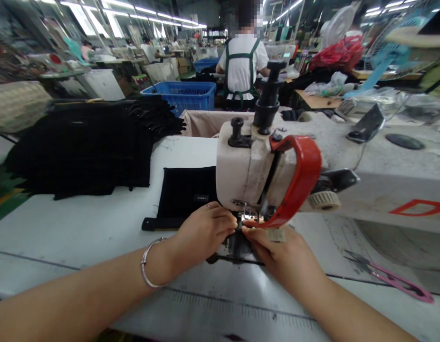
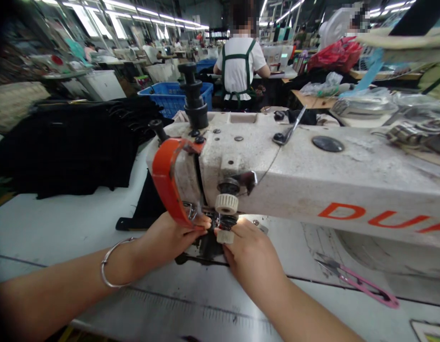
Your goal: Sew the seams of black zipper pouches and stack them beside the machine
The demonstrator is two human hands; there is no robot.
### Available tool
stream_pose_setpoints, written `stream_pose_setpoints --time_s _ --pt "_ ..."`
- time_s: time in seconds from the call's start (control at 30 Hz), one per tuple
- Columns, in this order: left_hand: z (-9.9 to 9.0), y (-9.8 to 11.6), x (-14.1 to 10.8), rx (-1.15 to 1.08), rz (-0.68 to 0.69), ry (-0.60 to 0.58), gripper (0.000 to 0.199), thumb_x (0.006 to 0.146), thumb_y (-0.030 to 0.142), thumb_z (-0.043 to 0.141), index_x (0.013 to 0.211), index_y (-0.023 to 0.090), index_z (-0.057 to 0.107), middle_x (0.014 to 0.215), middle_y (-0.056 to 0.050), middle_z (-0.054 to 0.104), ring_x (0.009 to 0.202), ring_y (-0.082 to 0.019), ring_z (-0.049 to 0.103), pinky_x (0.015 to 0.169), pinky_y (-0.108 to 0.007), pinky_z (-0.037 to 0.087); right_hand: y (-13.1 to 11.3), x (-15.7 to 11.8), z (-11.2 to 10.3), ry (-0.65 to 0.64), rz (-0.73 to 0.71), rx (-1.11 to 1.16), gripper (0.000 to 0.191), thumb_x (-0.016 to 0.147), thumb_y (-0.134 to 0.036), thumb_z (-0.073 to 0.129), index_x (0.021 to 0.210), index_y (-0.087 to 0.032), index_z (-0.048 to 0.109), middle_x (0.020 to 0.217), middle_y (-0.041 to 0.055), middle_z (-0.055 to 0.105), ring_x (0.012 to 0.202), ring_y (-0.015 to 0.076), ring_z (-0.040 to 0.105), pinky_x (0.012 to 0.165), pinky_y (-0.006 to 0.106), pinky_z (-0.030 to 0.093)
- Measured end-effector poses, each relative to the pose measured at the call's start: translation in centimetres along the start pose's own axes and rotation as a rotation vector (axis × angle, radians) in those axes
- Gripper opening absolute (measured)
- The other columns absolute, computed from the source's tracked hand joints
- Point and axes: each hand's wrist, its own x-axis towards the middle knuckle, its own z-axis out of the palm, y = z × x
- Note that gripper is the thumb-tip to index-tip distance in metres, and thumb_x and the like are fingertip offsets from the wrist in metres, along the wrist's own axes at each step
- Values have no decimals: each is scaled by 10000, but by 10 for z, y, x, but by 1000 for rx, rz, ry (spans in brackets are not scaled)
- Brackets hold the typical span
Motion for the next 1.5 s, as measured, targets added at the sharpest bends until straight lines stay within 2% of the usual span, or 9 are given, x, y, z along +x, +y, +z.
stream_pose_setpoints --time_s 0.3,0.53,0.87,1.07,1.23,1.37,1.5 --pt "4 -5 4 -13 -56 102 110 932 193 611 911 187 718 946 -40 739 926 -205 672 875 -340 545 6 7 2 -41 107 -40 202 917 -119 579 989 -210 744 969 80 726 906 244 670 797 372 548" --pt "6 -7 2 -32 -58 85 116 932 182 608 934 207 722 967 -23 742 946 -203 670 881 -341 542 3 9 1 -12 129 -33 184 919 -140 590 970 -218 748 930 69 722 886 228 660 790 354 534" --pt "9 -10 3 11 -80 60 120 935 194 608 961 215 723 1021 -33 735 983 -218 664 911 -368 534 5 8 5 -6 177 32 209 922 -121 573 1014 -208 739 979 89 710 962 242 640 854 376 513" --pt "10 -11 -1 24 -93 89 146 914 177 592 912 211 734 960 -40 753 908 -227 695 848 -368 567 -3 12 5 7 209 13 200 897 -109 547 907 -197 726 898 74 691 864 223 619 748 312 489" --pt "14 -20 -7 7 -82 132 182 898 228 561 907 274 737 928 1 759 835 -208 718 763 -319 601 -9 16 5 0 194 -67 160 851 -96 579 817 -211 685 815 16 669 772 167 619 686 245 459" --pt "15 -22 -9 3 -29 160 166 890 273 568 909 299 731 926 15 761 810 -203 723 759 -306 614 -12 16 6 -7 160 -80 128 879 -144 589 848 -232 677 894 4 681 823 165 618 717 243 449" --pt "14 -22 -9 40 -67 146 157 870 251 589 930 296 727 938 8 759 834 -223 727 761 -340 620 -11 15 7 10 166 -82 143 905 -156 556 841 -224 664 861 20 667 810 187 605 700 264 447"
